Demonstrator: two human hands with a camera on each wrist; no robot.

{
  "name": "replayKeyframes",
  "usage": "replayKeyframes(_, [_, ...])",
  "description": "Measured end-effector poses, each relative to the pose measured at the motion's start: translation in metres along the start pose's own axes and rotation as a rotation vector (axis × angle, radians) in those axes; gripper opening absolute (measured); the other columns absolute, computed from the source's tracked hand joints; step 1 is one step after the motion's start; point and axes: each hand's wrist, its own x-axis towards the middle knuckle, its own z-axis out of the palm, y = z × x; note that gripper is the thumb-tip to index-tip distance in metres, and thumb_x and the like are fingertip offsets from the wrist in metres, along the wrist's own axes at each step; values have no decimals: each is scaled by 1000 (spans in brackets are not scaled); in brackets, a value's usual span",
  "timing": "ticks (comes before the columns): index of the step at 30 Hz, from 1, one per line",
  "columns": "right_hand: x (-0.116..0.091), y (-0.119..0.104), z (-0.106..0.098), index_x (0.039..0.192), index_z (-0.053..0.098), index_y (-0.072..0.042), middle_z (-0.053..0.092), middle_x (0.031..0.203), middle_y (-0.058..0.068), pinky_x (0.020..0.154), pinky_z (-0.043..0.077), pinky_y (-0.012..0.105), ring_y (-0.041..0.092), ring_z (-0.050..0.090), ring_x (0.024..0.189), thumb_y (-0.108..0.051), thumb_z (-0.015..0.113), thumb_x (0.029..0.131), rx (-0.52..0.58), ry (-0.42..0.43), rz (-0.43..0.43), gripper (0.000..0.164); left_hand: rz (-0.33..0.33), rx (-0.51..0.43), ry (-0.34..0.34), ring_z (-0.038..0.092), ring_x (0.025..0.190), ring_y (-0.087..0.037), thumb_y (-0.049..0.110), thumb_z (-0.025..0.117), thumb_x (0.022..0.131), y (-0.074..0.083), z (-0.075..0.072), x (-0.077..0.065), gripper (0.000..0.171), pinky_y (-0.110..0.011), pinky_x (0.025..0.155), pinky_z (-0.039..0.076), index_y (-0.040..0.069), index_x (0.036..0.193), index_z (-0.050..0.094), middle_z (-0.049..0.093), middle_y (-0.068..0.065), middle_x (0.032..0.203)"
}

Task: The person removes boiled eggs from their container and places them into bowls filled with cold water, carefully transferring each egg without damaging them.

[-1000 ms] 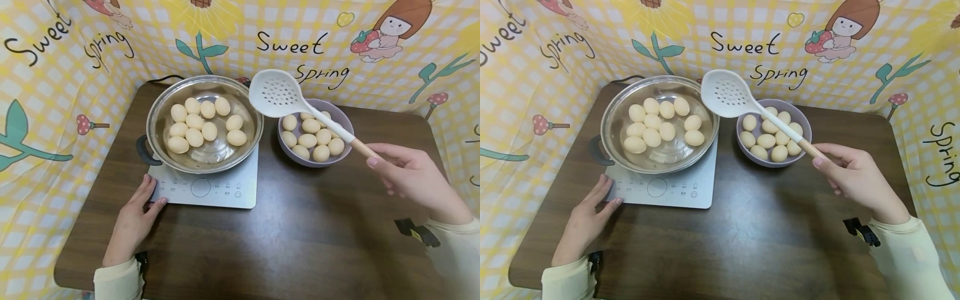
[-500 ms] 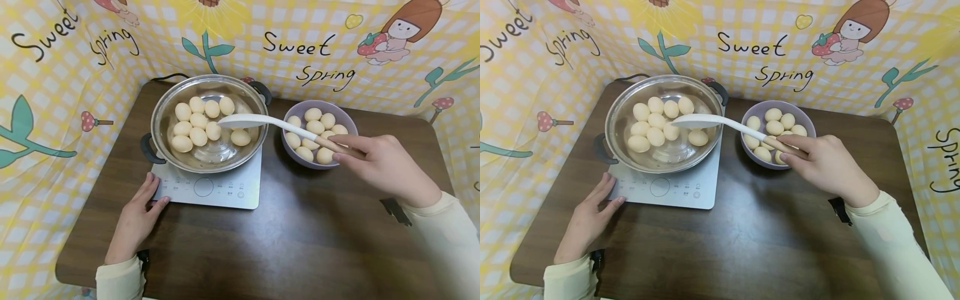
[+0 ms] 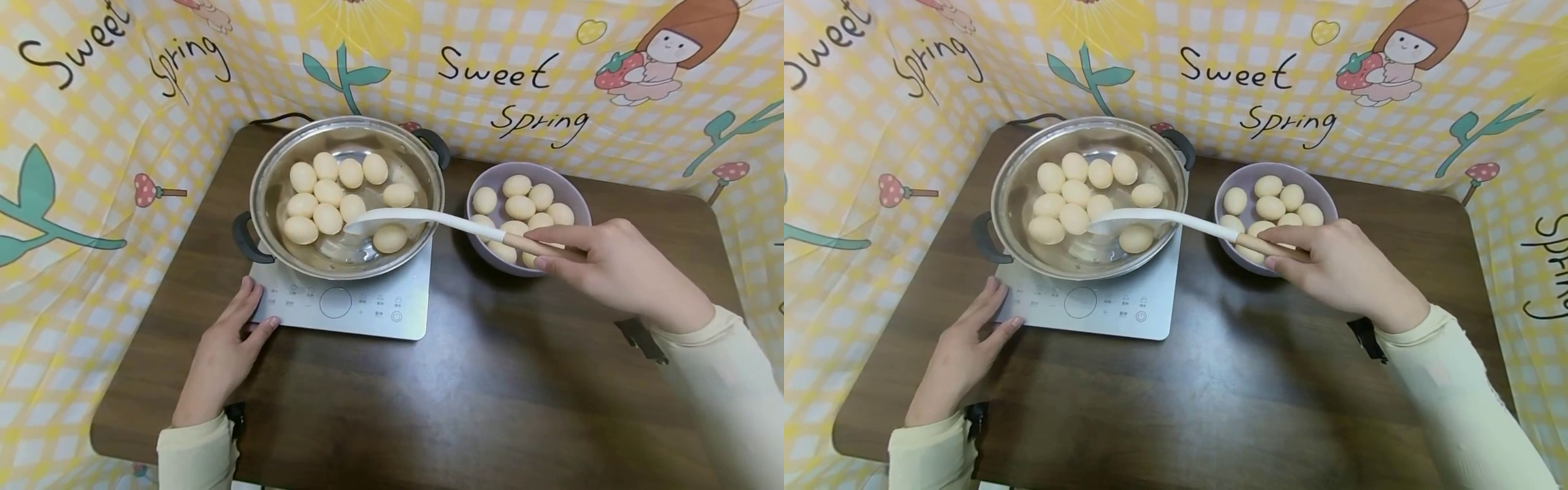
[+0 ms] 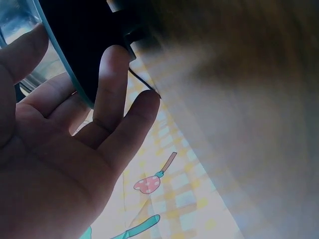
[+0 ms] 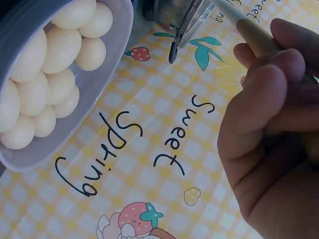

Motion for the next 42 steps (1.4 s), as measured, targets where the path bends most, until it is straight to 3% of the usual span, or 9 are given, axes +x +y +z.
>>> replayKeyframes(7, [-1, 0, 1, 118, 77, -22, 50, 59, -22, 44, 33, 19, -4, 34, 43, -16, 79, 89, 80, -63, 7, 29, 6, 7, 1, 22, 149, -36, 43, 57, 104, 0, 0, 2, 69, -63, 113, 24, 8, 158, 31, 15, -2, 167])
replayKeyframes(13, [-1, 0, 3, 118, 75, -23, 48, 59, -23, 44, 33, 18, -6, 32, 44, -12, 81, 86, 158, -93, -41, 34, 12, 7, 1, 22, 149, -36, 42, 56, 104, -1, 0, 2, 69, -63, 113, 24, 8, 158, 32, 15, -2, 167])
replayKeyframes(20, [0, 1, 4, 119, 74, -24, 47, 59, -21, 43, 35, 20, -4, 33, 43, -12, 79, 89, 217, -125, -20, 33, 10, 4, -2, 22, 150, -35, 42, 57, 104, 0, 0, 1, 69, -63, 113, 25, 8, 158, 32, 15, -2, 167])
replayKeyframes(24, [2, 0, 5, 121, 73, -24, 46, 60, -18, 46, 38, 23, 1, 37, 45, -15, 75, 93, 255, -186, 31, 30, 11, 2, -1, 22, 149, -35, 42, 57, 104, 0, 0, 1, 68, -63, 112, 25, 9, 158, 32, 15, -1, 167])
replayKeyframes(28, [7, -2, 6, 121, 73, -26, 47, 60, -12, 46, 41, 27, 8, 43, 46, -22, 70, 98, 341, -299, 143, 23, 22, 0, 7, 23, 149, -35, 40, 58, 104, 0, 0, 0, 68, -63, 112, 25, 8, 158, 32, 16, -1, 166])
replayKeyframes(35, [16, -5, 11, 114, 71, -19, 43, 53, 3, 32, 33, 29, 14, 36, 37, -23, 61, 104, 643, -467, 319, 15, 32, 5, 19, 24, 149, -34, 38, 59, 103, 0, 0, 0, 67, -62, 112, 26, 8, 157, 33, 17, -2, 166])
replayKeyframes(42, [21, -6, 14, 113, 69, -11, 45, 53, 10, 29, 34, 32, 19, 36, 33, -24, 54, 107, 800, -555, 378, 20, 28, 7, 22, 24, 149, -34, 39, 60, 103, 0, 1, 0, 67, -62, 112, 27, 8, 157, 34, 18, -2, 166])
